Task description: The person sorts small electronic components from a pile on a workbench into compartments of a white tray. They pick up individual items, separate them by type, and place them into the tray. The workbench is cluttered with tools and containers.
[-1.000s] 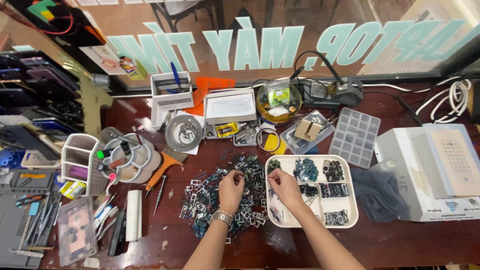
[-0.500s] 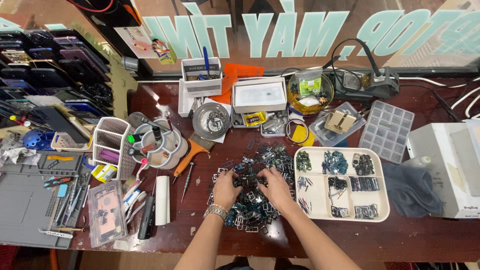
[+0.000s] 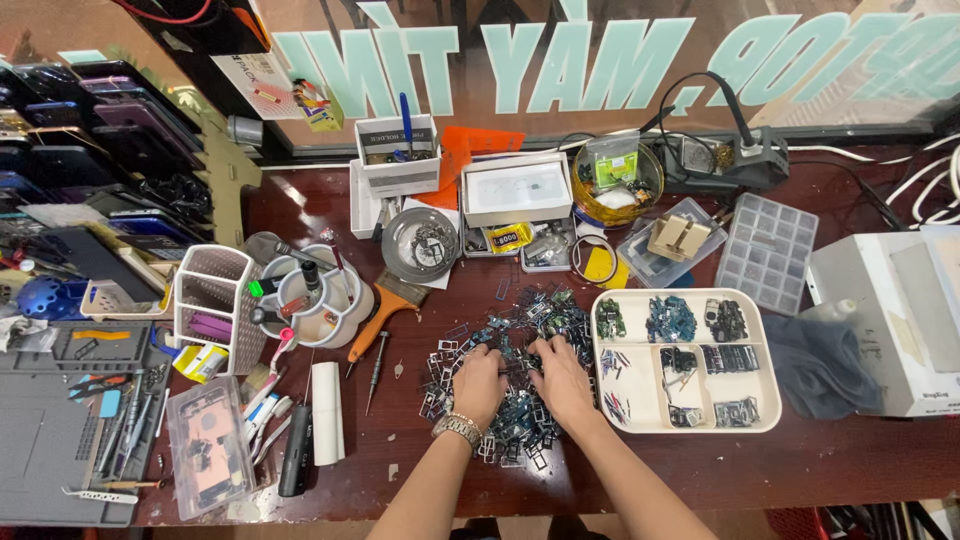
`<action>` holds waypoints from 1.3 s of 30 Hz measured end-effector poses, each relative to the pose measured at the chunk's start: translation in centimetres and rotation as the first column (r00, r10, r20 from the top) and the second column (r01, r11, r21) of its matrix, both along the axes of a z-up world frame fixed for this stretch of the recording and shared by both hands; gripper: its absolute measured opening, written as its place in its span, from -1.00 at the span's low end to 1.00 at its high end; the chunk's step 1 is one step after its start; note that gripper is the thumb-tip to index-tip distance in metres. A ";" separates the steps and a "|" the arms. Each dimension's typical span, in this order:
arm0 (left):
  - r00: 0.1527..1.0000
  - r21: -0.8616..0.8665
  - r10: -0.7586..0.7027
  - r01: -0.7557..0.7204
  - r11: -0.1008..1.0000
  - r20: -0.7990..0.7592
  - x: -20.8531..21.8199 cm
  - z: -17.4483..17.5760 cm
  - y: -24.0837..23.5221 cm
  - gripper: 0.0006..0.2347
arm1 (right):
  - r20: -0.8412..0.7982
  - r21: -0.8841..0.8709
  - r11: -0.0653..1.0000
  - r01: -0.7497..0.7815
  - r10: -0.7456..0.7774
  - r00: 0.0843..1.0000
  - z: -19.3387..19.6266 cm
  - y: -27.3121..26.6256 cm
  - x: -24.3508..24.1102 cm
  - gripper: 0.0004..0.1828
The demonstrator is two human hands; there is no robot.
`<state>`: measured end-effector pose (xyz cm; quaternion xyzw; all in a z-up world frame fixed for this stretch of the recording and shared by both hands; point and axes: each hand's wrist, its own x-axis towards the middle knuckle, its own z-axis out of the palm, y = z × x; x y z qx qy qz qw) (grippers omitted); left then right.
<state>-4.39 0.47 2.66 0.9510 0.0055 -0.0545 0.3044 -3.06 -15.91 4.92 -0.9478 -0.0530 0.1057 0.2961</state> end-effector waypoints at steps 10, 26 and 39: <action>0.944 -0.446 0.194 -0.299 0.843 -0.266 2.2 -3.8 1.6 -0.89 | 0.048 0.243 0.966 0.093 -0.108 0.993 -2.6 -2.8 0.9 -0.74; 0.792 -0.729 -0.070 -0.518 0.448 -0.606 3.0 -3.5 0.4 -0.82 | -0.375 0.636 0.701 0.322 -0.084 0.923 -6.6 -2.4 2.9 -0.79; 0.774 -0.733 -0.136 -0.506 0.454 -0.619 3.1 -3.5 -1.6 -0.82 | -0.370 0.648 0.679 0.346 -0.117 0.922 -4.3 -4.3 2.1 -0.77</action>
